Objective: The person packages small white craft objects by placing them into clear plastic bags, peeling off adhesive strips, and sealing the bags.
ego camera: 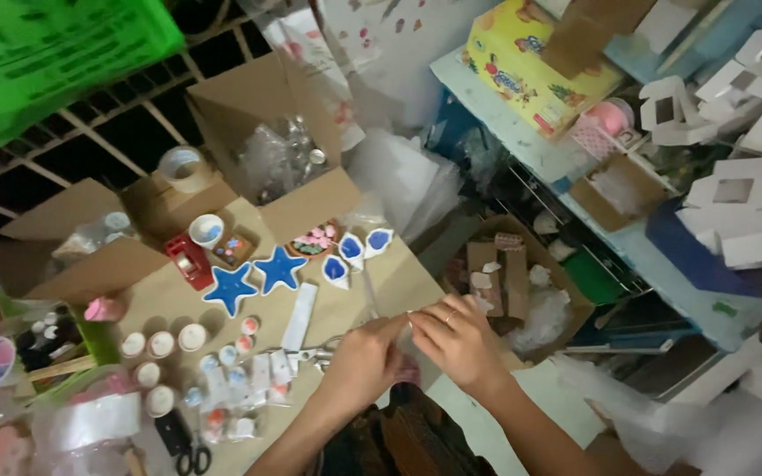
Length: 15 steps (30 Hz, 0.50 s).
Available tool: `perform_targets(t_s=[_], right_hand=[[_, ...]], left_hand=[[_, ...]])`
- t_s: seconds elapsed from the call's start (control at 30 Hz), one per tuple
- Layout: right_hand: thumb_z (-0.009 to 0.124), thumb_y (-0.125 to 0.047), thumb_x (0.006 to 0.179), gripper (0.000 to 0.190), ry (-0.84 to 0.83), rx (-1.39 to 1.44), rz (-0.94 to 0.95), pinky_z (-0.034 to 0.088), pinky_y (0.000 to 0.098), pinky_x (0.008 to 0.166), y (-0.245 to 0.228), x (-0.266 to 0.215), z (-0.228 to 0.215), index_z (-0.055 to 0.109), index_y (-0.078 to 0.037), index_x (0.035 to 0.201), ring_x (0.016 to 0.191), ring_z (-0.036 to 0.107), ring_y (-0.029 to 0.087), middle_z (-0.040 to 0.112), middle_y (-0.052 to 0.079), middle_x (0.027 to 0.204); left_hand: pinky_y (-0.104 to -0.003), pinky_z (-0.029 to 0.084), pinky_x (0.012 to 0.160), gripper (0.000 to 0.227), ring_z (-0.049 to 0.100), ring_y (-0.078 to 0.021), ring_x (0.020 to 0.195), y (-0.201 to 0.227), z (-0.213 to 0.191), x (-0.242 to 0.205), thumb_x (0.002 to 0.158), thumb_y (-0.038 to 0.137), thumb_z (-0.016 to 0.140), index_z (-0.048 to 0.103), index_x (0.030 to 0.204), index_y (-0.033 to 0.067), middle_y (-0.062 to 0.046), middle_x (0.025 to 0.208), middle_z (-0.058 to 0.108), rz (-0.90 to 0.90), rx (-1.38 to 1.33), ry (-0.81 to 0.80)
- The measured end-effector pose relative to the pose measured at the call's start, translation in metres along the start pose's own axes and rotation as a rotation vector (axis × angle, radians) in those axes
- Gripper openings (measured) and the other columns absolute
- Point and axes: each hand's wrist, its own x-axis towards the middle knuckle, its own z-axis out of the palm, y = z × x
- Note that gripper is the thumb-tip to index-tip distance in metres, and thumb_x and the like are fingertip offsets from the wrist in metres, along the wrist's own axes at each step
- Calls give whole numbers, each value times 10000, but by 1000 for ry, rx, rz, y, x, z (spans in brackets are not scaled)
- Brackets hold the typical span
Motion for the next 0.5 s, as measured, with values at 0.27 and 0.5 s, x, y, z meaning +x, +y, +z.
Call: perform_targets(t_s=[0.27, 0.5], right_hand=[[781, -60, 742, 88, 58, 216, 206, 520, 352, 659, 114, -30, 31, 738, -70, 817, 738, 687, 180, 740, 37, 794], [710, -186, 846, 234, -66, -29, 962, 540, 424, 668, 335, -164, 116, 757, 33, 912, 728, 704, 311, 723, 188, 826]], left_hand=[[-471, 565, 740, 469, 711, -416, 819, -4, 44, 46, 741, -11, 676, 674, 1209, 18, -259, 948, 707, -209, -35, -78], [-334, 591, 606, 328, 758, -194, 653, -39, 60, 48, 815, 2, 678, 715, 1139, 39, -136, 791, 780, -495, -118, 233]])
